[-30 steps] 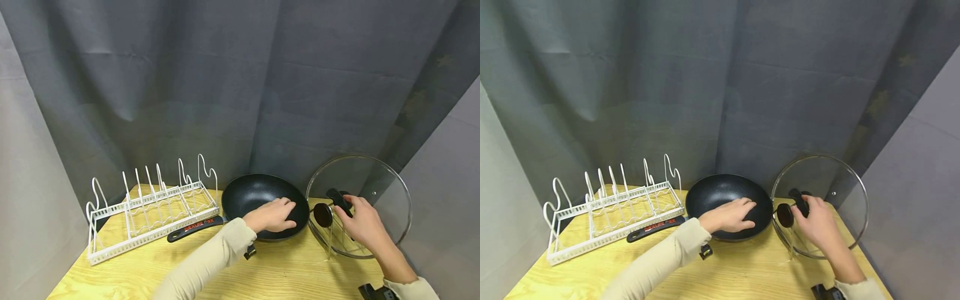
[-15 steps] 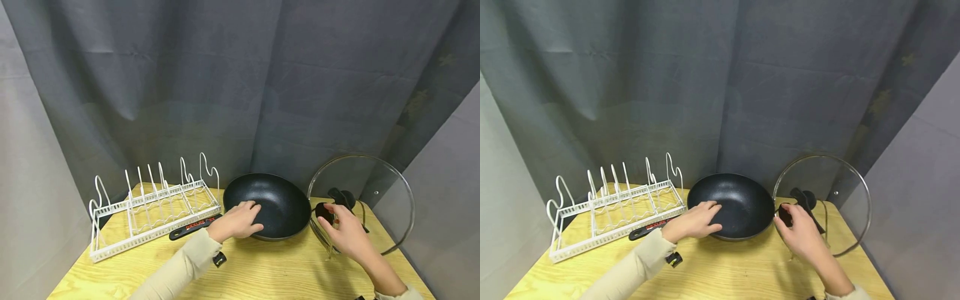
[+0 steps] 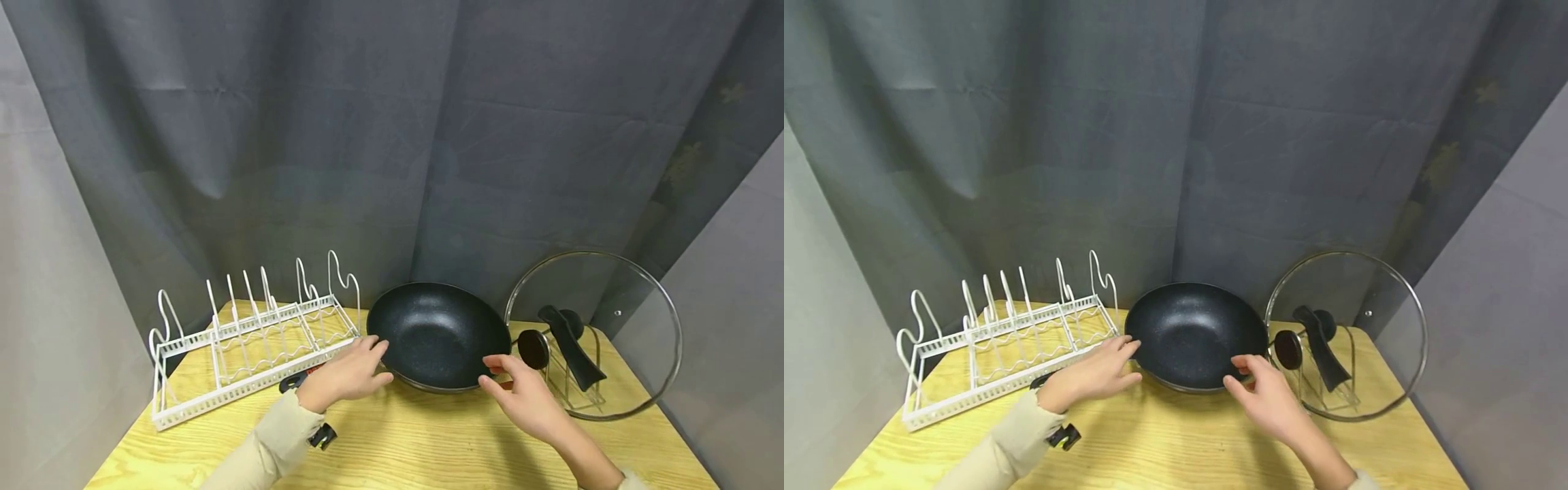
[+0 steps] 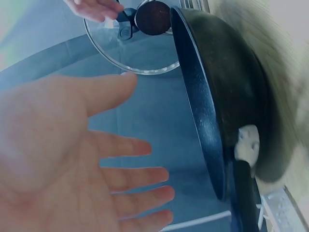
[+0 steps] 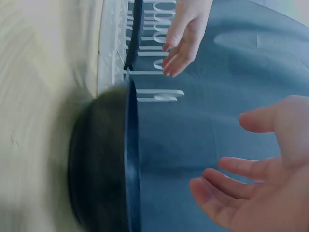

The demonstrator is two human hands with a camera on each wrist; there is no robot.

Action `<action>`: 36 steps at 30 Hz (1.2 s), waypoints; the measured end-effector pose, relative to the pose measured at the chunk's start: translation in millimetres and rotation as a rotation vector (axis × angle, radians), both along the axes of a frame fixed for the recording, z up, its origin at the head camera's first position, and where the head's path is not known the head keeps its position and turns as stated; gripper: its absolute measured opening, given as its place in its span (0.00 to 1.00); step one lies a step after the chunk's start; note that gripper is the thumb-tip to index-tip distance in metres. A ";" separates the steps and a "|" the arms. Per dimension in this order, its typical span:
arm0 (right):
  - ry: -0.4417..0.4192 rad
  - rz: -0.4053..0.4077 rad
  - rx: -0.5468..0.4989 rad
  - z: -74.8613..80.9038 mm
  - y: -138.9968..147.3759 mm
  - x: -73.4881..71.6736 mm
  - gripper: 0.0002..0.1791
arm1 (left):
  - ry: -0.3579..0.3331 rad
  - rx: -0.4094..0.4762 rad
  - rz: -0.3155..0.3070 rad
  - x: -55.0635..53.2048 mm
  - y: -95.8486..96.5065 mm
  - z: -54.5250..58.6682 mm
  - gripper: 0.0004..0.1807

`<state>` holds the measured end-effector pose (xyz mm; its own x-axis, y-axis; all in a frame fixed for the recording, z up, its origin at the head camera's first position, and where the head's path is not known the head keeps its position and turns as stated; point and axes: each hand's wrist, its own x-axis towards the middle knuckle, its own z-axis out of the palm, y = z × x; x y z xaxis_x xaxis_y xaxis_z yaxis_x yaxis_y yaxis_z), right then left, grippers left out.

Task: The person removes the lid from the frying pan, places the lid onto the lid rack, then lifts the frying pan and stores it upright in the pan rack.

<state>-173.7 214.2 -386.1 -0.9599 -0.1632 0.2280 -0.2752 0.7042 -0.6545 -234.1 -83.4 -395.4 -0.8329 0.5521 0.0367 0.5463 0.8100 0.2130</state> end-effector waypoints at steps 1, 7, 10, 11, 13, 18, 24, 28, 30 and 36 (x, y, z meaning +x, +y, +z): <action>-0.021 0.008 -0.020 -2.3 -3.6 -0.6 0.19 | 0.002 0.005 0.003 0.4 -3.7 -1.2 0.34; -0.142 0.062 -0.158 -14.0 -24.7 -6.0 0.18 | -0.007 0.044 0.031 3.4 -25.4 -8.2 0.34; -0.175 0.120 -0.240 -17.2 -35.0 -9.2 0.18 | -0.006 0.073 0.057 4.2 -36.3 -10.3 0.33; -0.186 0.147 -0.275 -17.6 -38.3 -9.9 0.18 | -0.014 0.079 0.070 4.7 -39.9 -10.7 0.33; -0.222 0.199 -0.344 -17.8 -44.7 -10.7 0.19 | -0.028 0.099 0.093 5.5 -47.1 -11.7 0.33; -0.347 0.306 -0.497 -18.0 -58.9 -12.5 0.20 | -0.072 0.138 0.130 6.3 -62.3 -13.9 0.33; -0.483 0.340 -0.621 -22.7 -75.2 -16.6 0.20 | -0.134 0.181 0.159 5.0 -74.7 -17.4 0.32; -0.537 0.345 -0.674 -27.6 -86.2 -19.4 0.19 | -0.171 0.198 0.165 6.2 -81.1 -15.8 0.32; -0.558 0.344 -0.696 -30.2 -91.8 -20.5 0.18 | -0.184 0.207 0.166 6.3 -83.6 -15.1 0.31; -0.626 0.325 -0.757 -41.3 -110.1 -26.1 0.19 | -0.176 0.217 0.144 3.1 -89.6 -14.7 0.26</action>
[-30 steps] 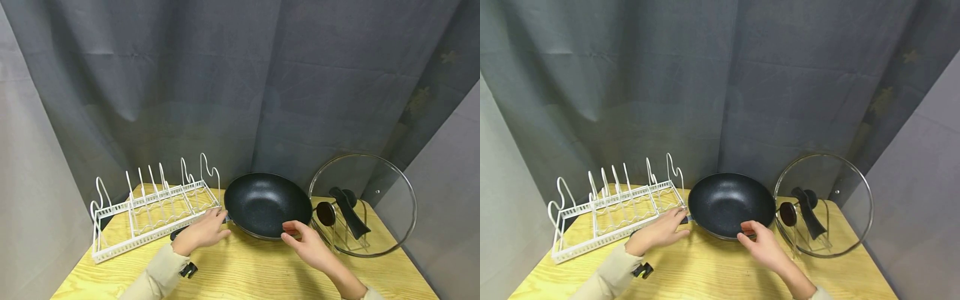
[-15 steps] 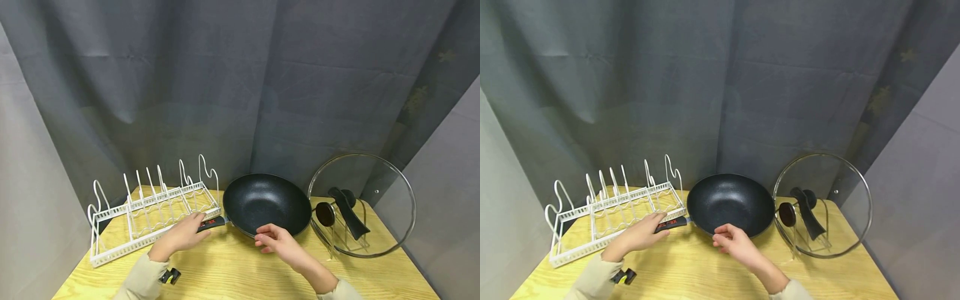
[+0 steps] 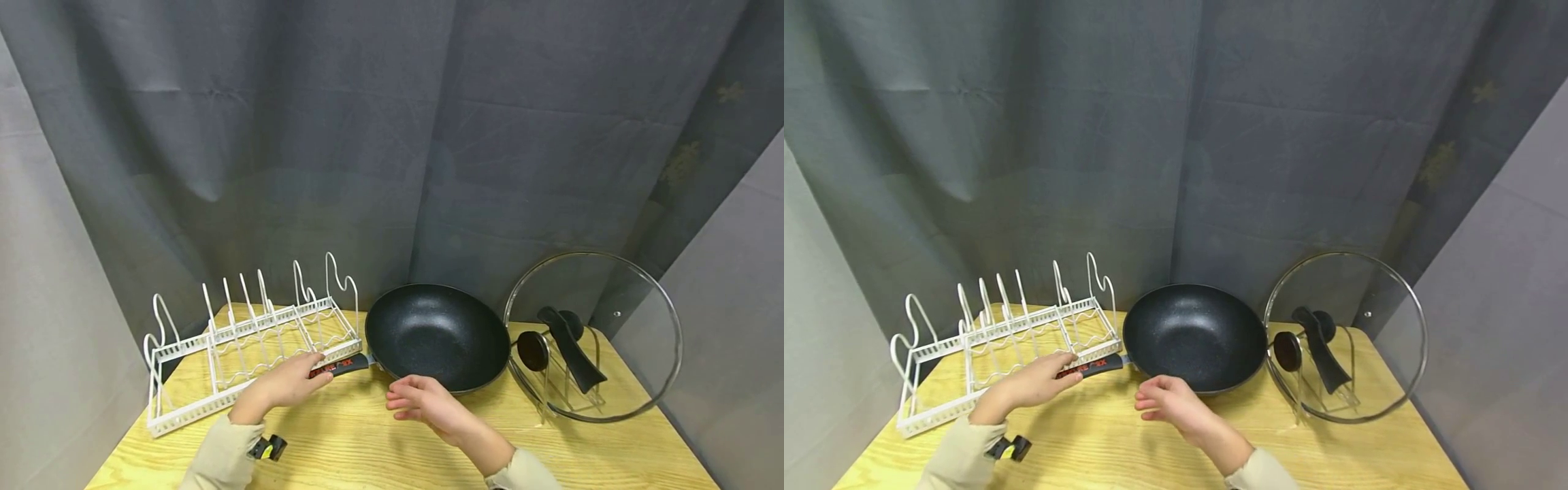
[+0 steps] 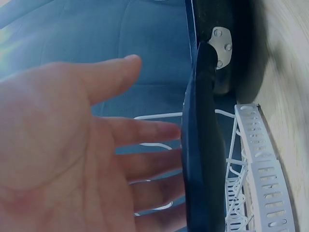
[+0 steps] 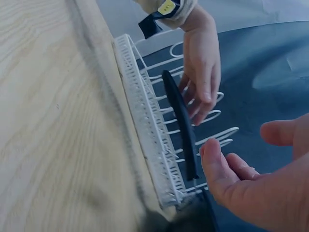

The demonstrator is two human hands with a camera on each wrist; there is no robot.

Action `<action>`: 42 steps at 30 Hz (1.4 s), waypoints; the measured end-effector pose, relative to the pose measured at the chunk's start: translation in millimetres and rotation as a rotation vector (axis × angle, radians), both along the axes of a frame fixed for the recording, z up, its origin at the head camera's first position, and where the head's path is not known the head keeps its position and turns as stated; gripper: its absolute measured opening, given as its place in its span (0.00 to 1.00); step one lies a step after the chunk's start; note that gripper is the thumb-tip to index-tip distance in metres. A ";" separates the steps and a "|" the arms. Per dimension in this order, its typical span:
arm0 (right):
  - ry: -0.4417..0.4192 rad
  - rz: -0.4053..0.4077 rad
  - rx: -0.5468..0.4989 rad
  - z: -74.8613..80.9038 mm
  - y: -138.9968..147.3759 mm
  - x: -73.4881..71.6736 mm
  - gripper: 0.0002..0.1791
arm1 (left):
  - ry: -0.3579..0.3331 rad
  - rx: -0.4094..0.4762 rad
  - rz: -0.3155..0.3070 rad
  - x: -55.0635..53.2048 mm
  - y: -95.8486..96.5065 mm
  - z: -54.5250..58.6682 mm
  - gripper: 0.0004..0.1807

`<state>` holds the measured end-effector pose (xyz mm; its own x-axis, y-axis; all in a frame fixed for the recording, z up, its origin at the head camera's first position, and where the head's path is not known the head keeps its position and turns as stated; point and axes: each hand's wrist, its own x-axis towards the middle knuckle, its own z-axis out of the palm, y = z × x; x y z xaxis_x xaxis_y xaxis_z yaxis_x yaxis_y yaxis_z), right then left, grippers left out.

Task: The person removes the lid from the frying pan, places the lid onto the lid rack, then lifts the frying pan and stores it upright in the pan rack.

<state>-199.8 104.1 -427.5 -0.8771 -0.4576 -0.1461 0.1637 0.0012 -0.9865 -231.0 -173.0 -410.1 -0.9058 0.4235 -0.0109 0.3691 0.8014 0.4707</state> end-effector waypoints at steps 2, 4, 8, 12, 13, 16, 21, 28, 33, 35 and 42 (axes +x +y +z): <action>-0.021 -0.002 -0.009 -3.9 -6.4 -2.5 0.20 | 0.005 0.004 -0.012 -1.7 -1.6 -0.8 0.24; -0.044 -0.004 -0.025 -8.4 -12.6 -5.3 0.21 | 0.011 0.001 -0.019 -3.0 -3.1 -1.6 0.21; -0.091 -0.014 -0.070 -17.3 -23.6 -10.5 0.19 | 0.018 -0.008 -0.026 -6.3 -4.9 -4.0 0.18; -0.143 -0.042 -0.091 -24.0 -33.3 -15.1 0.18 | 0.006 -0.016 -0.015 -8.8 -5.5 -4.5 0.16; -0.158 -0.051 -0.095 -25.5 -35.8 -16.1 0.19 | 0.004 -0.013 -0.015 -9.0 -5.8 -4.1 0.15; -0.200 -0.084 -0.110 -30.0 -44.2 -19.3 0.21 | -0.005 0.002 -0.024 -9.5 -6.5 -3.1 0.12; -0.269 -0.147 -0.148 -38.4 -58.2 -24.7 0.22 | 0.002 0.017 -0.046 -11.4 -7.9 -3.9 0.12; -0.311 -0.219 -0.207 -47.8 -69.8 -34.3 0.21 | 0.020 0.028 -0.012 -16.9 -8.1 -8.8 0.14; -0.327 -0.257 -0.269 -52.5 -75.7 -41.9 0.29 | 0.016 0.051 -0.013 -21.6 -8.2 -12.4 0.14; -0.339 -0.269 -0.297 -53.9 -78.7 -44.3 0.30 | 0.024 0.050 -0.011 -22.8 -8.4 -14.3 0.14; -0.398 -0.299 -0.390 -57.6 -91.8 -52.8 0.25 | 0.048 0.047 0.022 -24.7 -8.3 -21.4 0.17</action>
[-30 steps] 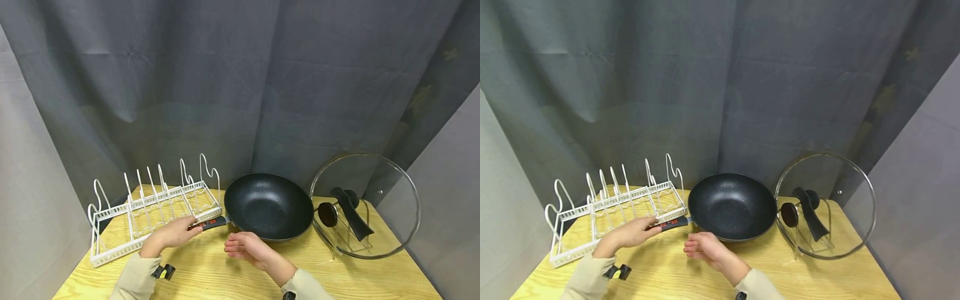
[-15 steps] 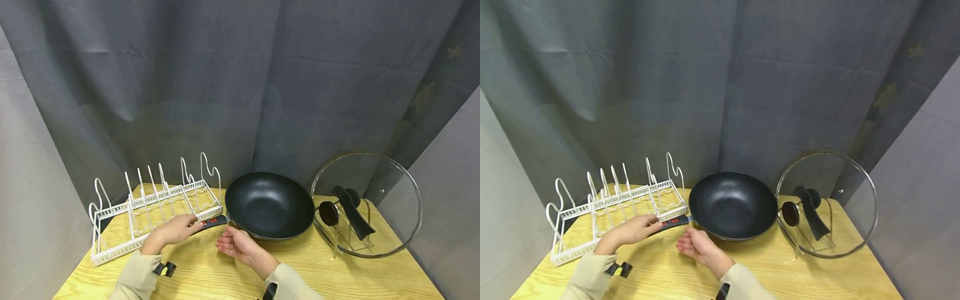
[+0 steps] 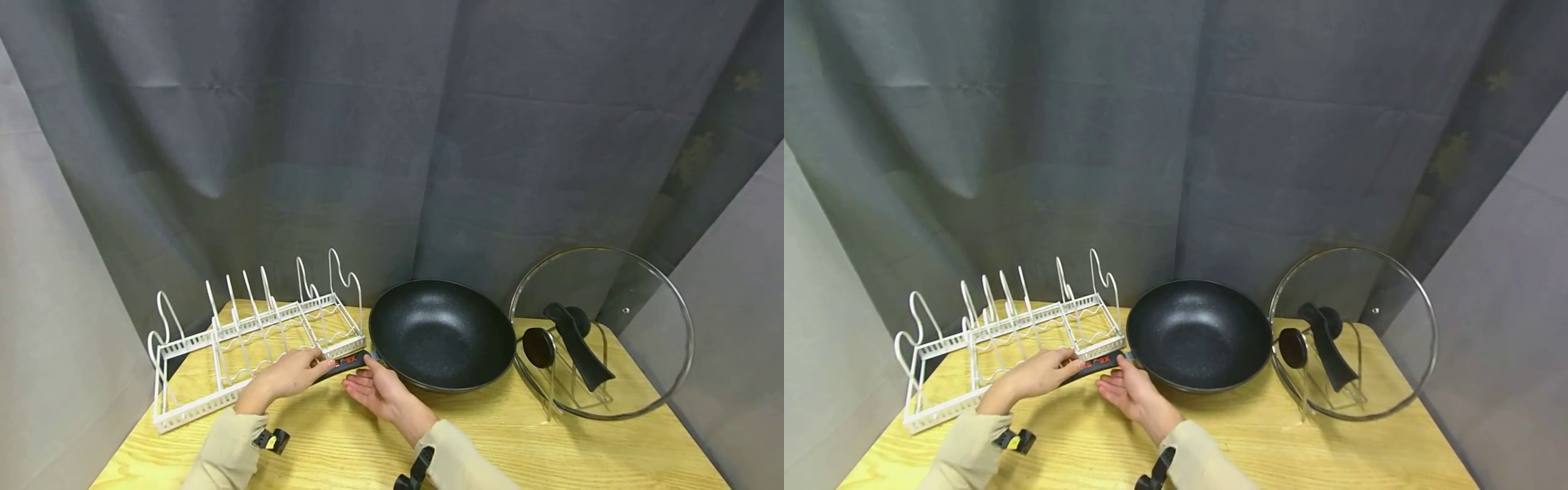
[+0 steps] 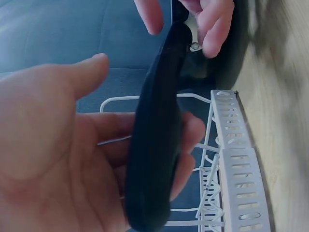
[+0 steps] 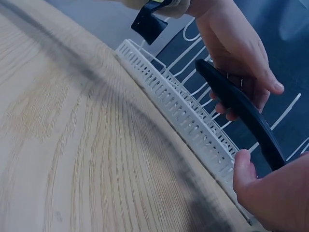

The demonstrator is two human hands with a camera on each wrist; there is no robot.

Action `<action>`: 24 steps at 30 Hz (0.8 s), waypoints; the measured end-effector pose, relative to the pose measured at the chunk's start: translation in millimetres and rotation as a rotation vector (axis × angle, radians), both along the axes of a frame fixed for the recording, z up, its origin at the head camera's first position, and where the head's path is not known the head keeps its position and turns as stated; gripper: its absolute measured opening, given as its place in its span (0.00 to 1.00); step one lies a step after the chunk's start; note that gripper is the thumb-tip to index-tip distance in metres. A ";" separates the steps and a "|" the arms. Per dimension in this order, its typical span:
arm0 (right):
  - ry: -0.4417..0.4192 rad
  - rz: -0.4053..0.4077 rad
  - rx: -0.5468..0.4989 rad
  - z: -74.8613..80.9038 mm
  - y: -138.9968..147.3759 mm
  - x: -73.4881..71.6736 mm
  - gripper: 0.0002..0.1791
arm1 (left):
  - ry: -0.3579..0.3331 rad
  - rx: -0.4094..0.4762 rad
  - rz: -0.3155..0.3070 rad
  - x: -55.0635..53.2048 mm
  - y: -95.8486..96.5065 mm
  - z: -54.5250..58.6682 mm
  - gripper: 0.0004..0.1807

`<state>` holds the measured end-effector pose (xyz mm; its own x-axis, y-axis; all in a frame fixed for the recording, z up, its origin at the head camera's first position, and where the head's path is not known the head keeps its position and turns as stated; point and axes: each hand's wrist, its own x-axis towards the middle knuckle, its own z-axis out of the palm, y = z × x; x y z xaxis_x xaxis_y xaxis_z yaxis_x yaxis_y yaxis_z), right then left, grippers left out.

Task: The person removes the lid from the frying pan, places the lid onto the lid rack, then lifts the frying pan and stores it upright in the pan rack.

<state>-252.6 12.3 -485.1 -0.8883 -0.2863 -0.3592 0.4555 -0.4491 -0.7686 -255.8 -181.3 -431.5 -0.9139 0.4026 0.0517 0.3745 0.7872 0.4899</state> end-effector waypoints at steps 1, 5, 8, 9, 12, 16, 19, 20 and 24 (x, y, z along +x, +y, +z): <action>-0.004 -0.003 -0.012 0.0 -2.1 -0.7 0.25 | -0.004 0.006 0.006 -0.2 0.0 -0.9 0.18; 0.001 -0.001 -0.054 2.2 -10.9 -1.9 0.26 | -0.041 0.031 0.021 -1.4 -0.5 -4.6 0.19; 0.012 -0.005 -0.073 4.7 -17.4 -2.7 0.28 | -0.067 0.044 0.036 -3.5 -0.6 -9.2 0.20; 0.014 -0.010 -0.076 5.3 -19.5 -3.3 0.28 | -0.068 0.045 0.044 -4.4 -0.2 -10.6 0.20; 0.020 -0.029 -0.090 5.8 -24.5 -4.8 0.27 | -0.063 0.052 0.056 -6.2 1.5 -13.9 0.20; 0.021 -0.060 -0.131 4.4 -27.6 -7.4 0.27 | -0.071 0.054 0.050 -7.5 2.6 -17.1 0.22; 0.014 -0.103 -0.177 2.5 -28.5 -10.6 0.28 | -0.081 0.049 0.044 -7.8 2.2 -19.7 0.25; 0.016 -0.117 -0.193 1.7 -28.9 -11.6 0.28 | -0.085 0.049 0.044 -7.7 2.0 -20.3 0.25; 0.027 -0.146 -0.250 -1.3 -30.4 -14.4 0.27 | -0.096 0.060 0.038 -7.4 1.2 -21.8 0.27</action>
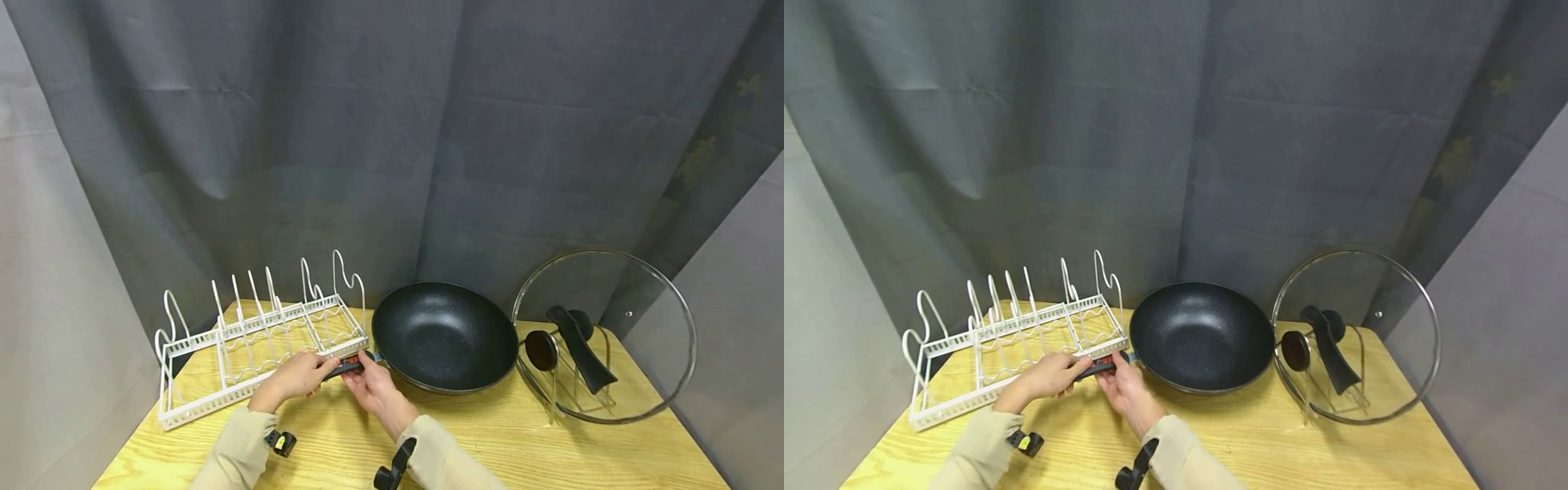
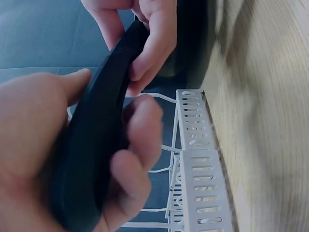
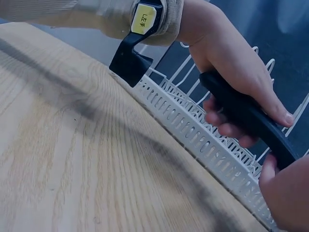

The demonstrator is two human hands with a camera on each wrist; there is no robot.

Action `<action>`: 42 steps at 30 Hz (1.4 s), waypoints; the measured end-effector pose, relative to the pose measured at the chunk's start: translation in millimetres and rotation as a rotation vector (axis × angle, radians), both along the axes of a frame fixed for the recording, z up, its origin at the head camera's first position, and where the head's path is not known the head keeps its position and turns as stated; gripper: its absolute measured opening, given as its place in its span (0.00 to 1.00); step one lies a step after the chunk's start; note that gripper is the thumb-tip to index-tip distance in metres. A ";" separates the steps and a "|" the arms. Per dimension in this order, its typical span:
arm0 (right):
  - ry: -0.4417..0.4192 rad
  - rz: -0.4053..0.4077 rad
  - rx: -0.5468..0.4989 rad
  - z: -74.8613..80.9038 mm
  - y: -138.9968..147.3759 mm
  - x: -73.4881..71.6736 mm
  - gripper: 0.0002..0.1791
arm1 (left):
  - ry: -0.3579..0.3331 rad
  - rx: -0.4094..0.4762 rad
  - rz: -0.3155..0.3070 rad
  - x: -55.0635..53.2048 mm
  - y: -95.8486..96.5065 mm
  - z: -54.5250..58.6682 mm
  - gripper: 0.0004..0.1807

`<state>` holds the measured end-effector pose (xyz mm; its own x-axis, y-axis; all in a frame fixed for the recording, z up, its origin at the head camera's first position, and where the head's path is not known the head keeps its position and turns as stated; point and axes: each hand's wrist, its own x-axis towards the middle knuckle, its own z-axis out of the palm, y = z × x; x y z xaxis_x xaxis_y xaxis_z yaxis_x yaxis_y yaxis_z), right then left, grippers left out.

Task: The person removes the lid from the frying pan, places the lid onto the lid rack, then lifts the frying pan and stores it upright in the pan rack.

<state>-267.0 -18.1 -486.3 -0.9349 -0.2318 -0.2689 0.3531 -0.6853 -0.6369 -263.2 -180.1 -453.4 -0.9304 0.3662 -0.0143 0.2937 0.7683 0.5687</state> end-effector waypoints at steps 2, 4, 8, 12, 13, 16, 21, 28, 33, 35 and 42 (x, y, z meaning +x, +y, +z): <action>0.012 -0.002 -0.027 -1.4 -0.9 -0.9 0.26 | -0.016 0.012 -0.003 -0.4 -0.8 -0.6 0.28; 0.025 -0.005 -0.057 -2.1 -1.7 -1.7 0.25 | -0.036 0.025 -0.004 -0.9 -1.5 -0.9 0.28; 0.040 -0.016 -0.109 -2.2 -3.0 -3.2 0.21 | -0.072 0.068 -0.015 -2.1 -2.8 -1.8 0.30; 0.046 -0.015 -0.133 -1.8 -3.4 -2.9 0.16 | -0.114 0.110 -0.038 -2.7 -4.9 -2.4 0.31; 0.048 -0.012 -0.133 -2.0 -2.7 -2.7 0.15 | -0.123 0.115 -0.045 -2.8 -4.9 -2.8 0.31; 0.046 0.005 -0.125 -2.4 -0.3 -2.2 0.15 | -0.148 0.125 -0.053 -3.1 -4.8 -2.8 0.31; 0.047 0.025 -0.106 -1.9 3.6 -0.5 0.15 | -0.214 0.160 -0.057 -1.5 -3.6 -2.9 0.30; 0.041 0.060 -0.057 -1.4 9.1 5.8 0.16 | -0.278 0.188 -0.097 6.5 -1.4 -3.4 0.32; 0.044 0.080 -0.035 1.0 14.1 10.6 0.14 | -0.271 0.219 -0.118 12.3 1.7 -3.9 0.32; 0.047 0.095 -0.031 1.7 16.5 11.5 0.12 | -0.273 0.234 -0.125 14.4 3.5 -4.3 0.31; 0.063 0.157 0.004 2.2 26.2 14.7 0.16 | -0.341 0.312 -0.143 22.4 10.9 -5.9 0.29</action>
